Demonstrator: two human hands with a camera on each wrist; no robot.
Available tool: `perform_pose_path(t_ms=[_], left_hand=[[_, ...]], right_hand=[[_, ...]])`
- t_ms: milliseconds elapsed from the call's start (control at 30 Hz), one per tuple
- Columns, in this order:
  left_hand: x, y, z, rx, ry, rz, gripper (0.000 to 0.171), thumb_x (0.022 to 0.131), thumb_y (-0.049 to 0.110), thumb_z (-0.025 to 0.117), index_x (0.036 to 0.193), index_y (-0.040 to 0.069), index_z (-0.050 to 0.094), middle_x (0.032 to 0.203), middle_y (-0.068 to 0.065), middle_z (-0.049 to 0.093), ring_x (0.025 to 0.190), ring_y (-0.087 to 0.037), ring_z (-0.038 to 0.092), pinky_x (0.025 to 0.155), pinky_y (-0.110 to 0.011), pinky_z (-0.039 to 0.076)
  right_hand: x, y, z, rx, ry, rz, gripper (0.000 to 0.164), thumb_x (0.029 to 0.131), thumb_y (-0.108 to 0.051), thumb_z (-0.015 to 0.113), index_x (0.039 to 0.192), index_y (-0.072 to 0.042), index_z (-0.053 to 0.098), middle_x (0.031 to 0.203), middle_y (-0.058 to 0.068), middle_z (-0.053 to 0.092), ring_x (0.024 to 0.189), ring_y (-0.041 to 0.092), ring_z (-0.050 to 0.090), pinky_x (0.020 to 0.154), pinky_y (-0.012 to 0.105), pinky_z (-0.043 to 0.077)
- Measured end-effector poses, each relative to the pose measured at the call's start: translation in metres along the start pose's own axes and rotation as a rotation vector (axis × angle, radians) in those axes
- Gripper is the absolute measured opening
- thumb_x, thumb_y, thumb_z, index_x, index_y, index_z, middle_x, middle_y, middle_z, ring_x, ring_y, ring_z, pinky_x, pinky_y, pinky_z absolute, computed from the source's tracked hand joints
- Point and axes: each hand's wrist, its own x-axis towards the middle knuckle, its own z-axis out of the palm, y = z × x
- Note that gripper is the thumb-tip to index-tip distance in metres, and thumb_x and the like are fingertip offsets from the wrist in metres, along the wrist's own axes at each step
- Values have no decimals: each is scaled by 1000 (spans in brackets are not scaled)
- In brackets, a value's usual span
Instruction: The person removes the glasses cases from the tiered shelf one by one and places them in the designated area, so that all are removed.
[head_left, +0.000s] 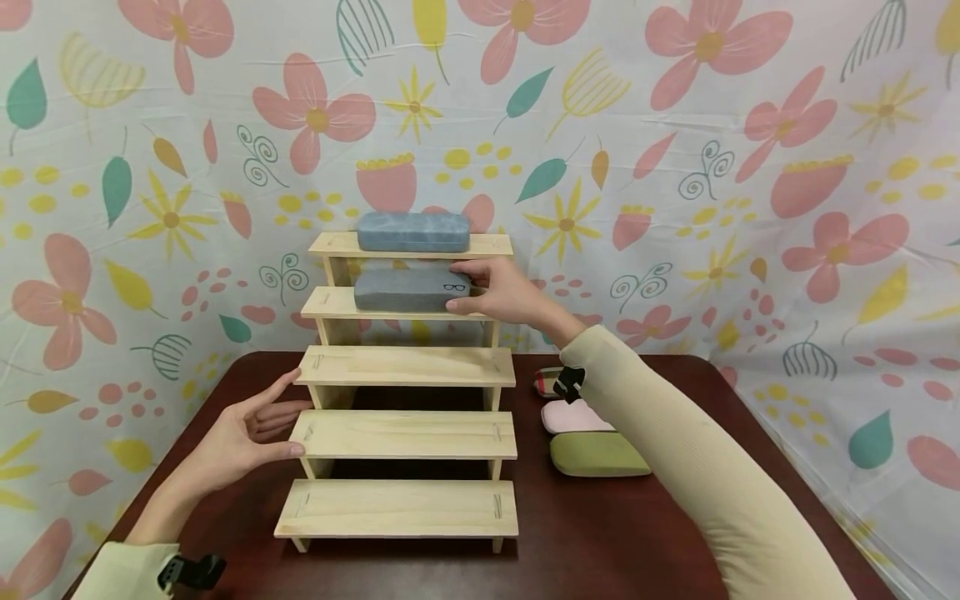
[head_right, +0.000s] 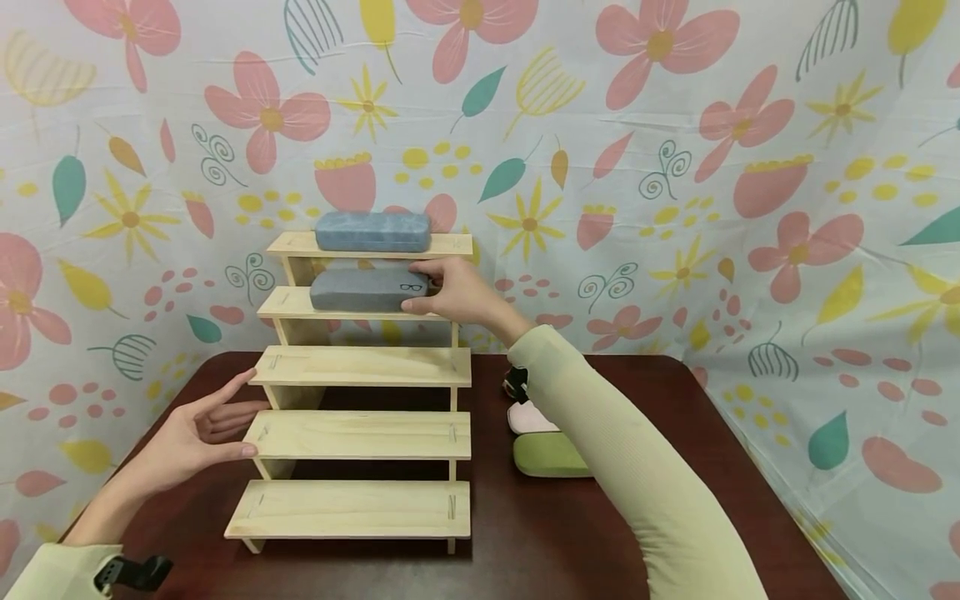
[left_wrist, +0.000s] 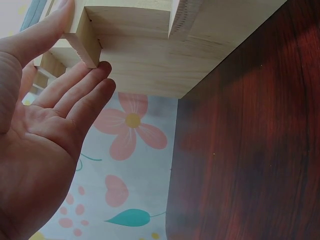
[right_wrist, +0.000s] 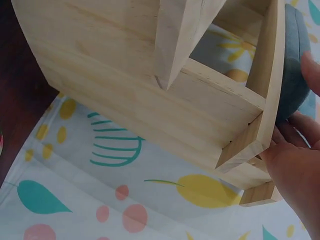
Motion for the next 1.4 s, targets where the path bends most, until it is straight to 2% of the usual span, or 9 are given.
perform_pose_path(t_ms=[333, 600, 667, 733, 767, 833, 900, 1100, 1400], left_hand=[[0, 0, 0, 6, 1, -4, 102, 86, -2, 86, 169, 17, 29, 140, -29, 61, 127, -8, 63, 97, -24, 55], [0, 0, 0, 16, 3, 1, 102, 86, -2, 86, 169, 17, 29, 140, -28, 62, 126, -7, 63, 98, -24, 54], [1, 0, -1, 17, 3, 3, 102, 86, -2, 86, 169, 17, 29, 140, -28, 62, 126, -7, 63, 98, -23, 54], [1, 0, -1, 16, 3, 4, 102, 86, -2, 86, 169, 17, 29, 140, -28, 62, 126, -7, 63, 98, -22, 54], [1, 0, -1, 16, 4, 4, 102, 86, -2, 86, 169, 17, 29, 140, -28, 62, 126, -7, 63, 98, -22, 53], [1, 0, -1, 16, 4, 3, 102, 86, -2, 86, 169, 18, 29, 140, -28, 62, 127, -7, 63, 98, -22, 54], [1, 0, 0, 16, 3, 2, 102, 86, -2, 86, 169, 18, 29, 140, -28, 62, 127, -7, 63, 98, -22, 54], [1, 0, -1, 19, 5, 2, 103, 86, -2, 86, 169, 18, 29, 139, -28, 62, 127, -7, 63, 98, -22, 53], [0, 1, 0, 19, 7, 2, 102, 86, -2, 86, 169, 16, 29, 139, -29, 62, 126, -7, 63, 98, -22, 53]], right_hand=[[-7, 2, -5, 36, 24, -10, 64, 93, -13, 84, 149, 2, 57, 154, 17, 54, 143, 29, 51, 116, 37, 43], [-15, 4, -11, 43, 20, 0, 66, 92, -17, 85, 151, -5, 58, 154, 12, 56, 140, 26, 54, 111, 40, 47], [-14, 3, -11, 41, 12, 15, 67, 93, -20, 85, 153, -7, 57, 155, 9, 55, 131, 27, 61, 103, 39, 52], [-13, 1, -10, 35, 2, 31, 68, 94, -24, 84, 154, -9, 56, 155, 7, 55, 105, 25, 69, 86, 37, 55], [-12, 0, -9, 29, -4, 41, 69, 94, -26, 84, 155, -10, 56, 156, 6, 54, 90, 23, 67, 78, 35, 54], [-10, -1, -7, 24, -9, 63, 70, 95, -28, 83, 156, -9, 54, 156, 5, 54, 67, 19, 53, 65, 33, 46], [-9, -1, -5, 23, -9, 79, 70, 95, -29, 82, 156, -9, 54, 155, 4, 54, 59, 17, 37, 59, 33, 38], [-9, -1, -3, 47, -1, 90, 69, 95, -26, 83, 156, -9, 54, 156, 4, 54, 64, 17, 39, 62, 32, 39], [-14, 0, -7, 55, -12, 95, 67, 94, -24, 83, 155, -14, 56, 159, 6, 49, 85, 23, 55, 70, 35, 44]])
